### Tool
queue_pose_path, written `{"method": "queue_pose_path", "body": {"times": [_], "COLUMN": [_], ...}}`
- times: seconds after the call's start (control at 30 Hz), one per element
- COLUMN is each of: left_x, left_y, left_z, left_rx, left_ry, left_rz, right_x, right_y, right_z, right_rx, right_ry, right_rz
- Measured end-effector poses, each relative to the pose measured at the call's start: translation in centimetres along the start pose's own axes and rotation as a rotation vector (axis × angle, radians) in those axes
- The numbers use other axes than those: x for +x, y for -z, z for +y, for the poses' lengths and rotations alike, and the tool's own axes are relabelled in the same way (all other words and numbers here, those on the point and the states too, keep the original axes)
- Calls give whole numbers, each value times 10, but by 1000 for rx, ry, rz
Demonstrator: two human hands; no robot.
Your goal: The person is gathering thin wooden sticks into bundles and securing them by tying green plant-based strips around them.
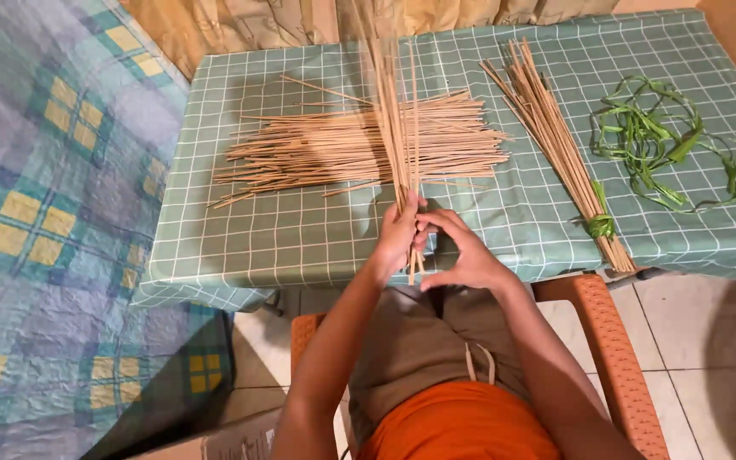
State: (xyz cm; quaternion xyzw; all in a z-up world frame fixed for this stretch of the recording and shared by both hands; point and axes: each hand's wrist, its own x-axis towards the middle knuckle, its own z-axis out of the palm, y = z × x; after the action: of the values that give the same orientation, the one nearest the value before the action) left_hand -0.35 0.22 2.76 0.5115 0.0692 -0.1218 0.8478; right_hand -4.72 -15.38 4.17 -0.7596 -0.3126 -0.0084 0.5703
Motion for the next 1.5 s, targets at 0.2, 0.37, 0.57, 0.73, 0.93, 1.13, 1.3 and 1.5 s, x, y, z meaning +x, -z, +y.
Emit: {"method": "queue_pose_path", "body": {"times": [0.2, 0.37, 0.57, 0.73, 0.93, 1.13, 1.3, 1.5], "left_x": [-6, -3, -2, -5, -7, 0, 1, 10], "left_y": [0, 2, 4, 2, 0, 12, 12, 22], "left_z": [6, 3, -2, 5, 13, 6, 10, -4], "left_rx": [-6, 25, -59, -131, -153, -265, -228, -247], "left_ry": [-20, -25, -33, -42, 21, 77, 103, 141], "left_rz": [69, 45, 39, 31, -76, -204, -226, -262], "right_x": [5, 1, 3, 4, 1, 5, 6, 20], "right_y": [-4, -18, -18, -19, -23, -21, -13, 12], "right_z": [-10, 8, -3, -7, 4, -7, 13, 43], "right_rx": [-11, -76, -232, -219, -249, -198, -121, -438], "right_ry": [69, 103, 123, 152, 214, 217, 88, 105], "right_rz": [44, 181, 138, 165, 245, 218, 304, 517]}}
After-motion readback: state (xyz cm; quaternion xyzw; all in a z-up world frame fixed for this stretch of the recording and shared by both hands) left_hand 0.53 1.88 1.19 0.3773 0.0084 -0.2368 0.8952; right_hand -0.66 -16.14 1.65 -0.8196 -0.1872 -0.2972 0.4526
